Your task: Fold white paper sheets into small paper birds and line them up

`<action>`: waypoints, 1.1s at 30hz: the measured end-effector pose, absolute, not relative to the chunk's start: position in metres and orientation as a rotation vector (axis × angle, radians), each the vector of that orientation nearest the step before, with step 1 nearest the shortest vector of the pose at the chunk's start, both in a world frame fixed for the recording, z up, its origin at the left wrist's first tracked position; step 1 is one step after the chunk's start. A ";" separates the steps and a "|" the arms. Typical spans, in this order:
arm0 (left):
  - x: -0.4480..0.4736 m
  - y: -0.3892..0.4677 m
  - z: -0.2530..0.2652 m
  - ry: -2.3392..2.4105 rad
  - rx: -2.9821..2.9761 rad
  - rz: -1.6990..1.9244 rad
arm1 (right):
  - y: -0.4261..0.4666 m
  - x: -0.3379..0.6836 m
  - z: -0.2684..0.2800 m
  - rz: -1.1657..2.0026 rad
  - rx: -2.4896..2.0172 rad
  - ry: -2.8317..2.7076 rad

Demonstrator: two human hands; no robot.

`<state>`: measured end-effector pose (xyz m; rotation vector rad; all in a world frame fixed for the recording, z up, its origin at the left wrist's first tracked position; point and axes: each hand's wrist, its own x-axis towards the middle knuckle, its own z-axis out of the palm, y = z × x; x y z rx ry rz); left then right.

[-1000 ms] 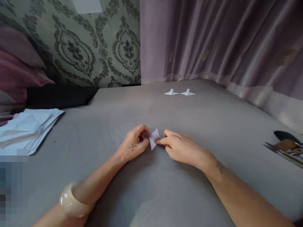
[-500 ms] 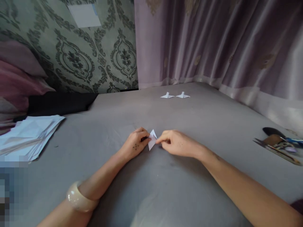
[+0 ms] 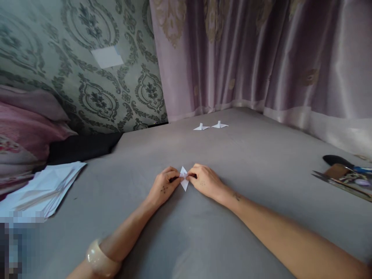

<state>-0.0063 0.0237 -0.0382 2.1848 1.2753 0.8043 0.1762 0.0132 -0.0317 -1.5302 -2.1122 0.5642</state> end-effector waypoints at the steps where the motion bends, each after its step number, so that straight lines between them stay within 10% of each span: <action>1: -0.006 0.024 -0.038 1.261 2.190 0.805 | 0.013 0.177 -0.032 0.545 -1.517 -2.126; 17: -0.008 0.027 -0.044 1.193 2.364 0.715 | 0.008 0.177 -0.037 0.389 -1.508 -2.202; 33: -0.022 0.014 -0.020 1.385 1.837 0.805 | 0.023 0.201 -0.034 1.257 -1.344 -1.381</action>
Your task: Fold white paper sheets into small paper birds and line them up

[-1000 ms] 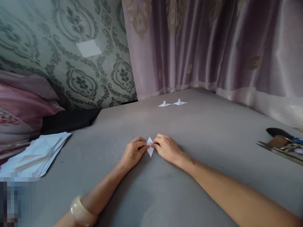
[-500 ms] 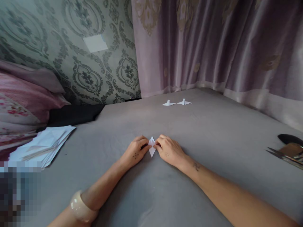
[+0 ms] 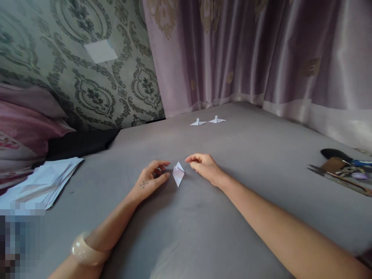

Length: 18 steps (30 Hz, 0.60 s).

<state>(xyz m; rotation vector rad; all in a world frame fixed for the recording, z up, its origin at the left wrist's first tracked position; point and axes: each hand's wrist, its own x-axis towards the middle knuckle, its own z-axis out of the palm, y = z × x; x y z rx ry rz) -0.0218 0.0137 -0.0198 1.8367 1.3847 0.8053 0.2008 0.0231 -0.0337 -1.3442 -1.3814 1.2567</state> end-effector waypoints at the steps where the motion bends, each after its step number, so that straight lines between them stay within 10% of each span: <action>1: -0.022 0.014 -0.020 1.402 1.787 0.844 | 0.023 0.201 -0.033 1.264 -1.344 -1.377; 18: -0.015 0.015 -0.026 1.260 1.895 0.877 | 0.021 0.198 -0.037 1.058 -1.332 -1.631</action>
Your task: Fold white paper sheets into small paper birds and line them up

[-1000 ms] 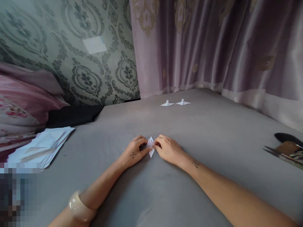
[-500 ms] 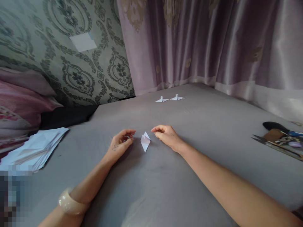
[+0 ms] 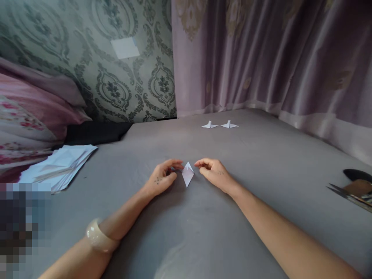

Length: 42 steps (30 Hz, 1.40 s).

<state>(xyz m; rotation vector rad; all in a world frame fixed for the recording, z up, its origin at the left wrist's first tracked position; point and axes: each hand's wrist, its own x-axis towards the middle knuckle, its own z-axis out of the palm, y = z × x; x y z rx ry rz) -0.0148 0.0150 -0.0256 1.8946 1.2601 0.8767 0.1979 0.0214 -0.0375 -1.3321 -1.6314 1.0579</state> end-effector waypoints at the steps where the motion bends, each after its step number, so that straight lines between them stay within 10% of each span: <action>1: -0.013 0.015 -0.027 1.259 1.945 0.858 | 0.022 0.197 -0.038 1.036 -1.327 -1.655; 42: 0.004 0.022 -0.034 1.131 2.283 0.953 | 0.005 0.169 -0.017 0.885 -1.416 -1.687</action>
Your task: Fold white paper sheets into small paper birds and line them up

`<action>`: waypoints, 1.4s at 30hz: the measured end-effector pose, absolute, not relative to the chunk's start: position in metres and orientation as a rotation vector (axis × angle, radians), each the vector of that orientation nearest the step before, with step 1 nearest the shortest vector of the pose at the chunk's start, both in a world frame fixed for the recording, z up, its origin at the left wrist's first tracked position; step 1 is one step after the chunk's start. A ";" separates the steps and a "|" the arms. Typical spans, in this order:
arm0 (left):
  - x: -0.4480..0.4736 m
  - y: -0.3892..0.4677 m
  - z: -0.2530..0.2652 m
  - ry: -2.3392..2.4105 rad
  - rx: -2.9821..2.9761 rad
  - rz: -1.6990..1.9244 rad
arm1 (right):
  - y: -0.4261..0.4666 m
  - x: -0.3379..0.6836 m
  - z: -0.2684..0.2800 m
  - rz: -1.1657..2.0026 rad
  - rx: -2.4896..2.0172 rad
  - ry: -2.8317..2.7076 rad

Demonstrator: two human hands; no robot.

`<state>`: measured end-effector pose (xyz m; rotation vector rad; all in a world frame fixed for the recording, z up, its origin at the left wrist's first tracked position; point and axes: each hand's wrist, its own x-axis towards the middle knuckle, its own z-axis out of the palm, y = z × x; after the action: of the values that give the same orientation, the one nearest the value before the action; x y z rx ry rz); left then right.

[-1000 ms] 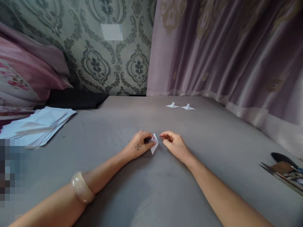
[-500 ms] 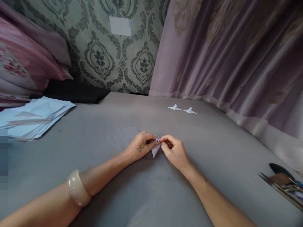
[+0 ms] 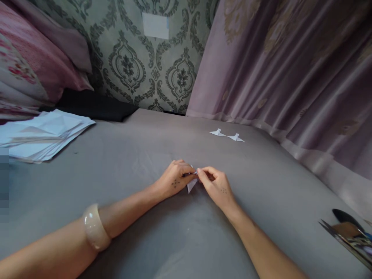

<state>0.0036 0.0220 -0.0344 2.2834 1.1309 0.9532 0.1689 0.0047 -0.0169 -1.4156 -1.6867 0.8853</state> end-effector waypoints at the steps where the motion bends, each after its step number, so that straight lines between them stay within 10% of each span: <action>1: 0.003 0.022 -0.035 1.131 2.297 0.949 | 0.006 0.169 -0.017 0.900 -1.418 -1.679; 42: 0.005 0.016 -0.026 1.136 2.162 0.930 | 0.013 0.176 -0.013 1.454 -1.502 -1.298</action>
<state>0.0052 0.0161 -0.0263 2.1621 1.1362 0.9295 0.1762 0.0125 -0.0135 -1.5023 -1.2978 1.4544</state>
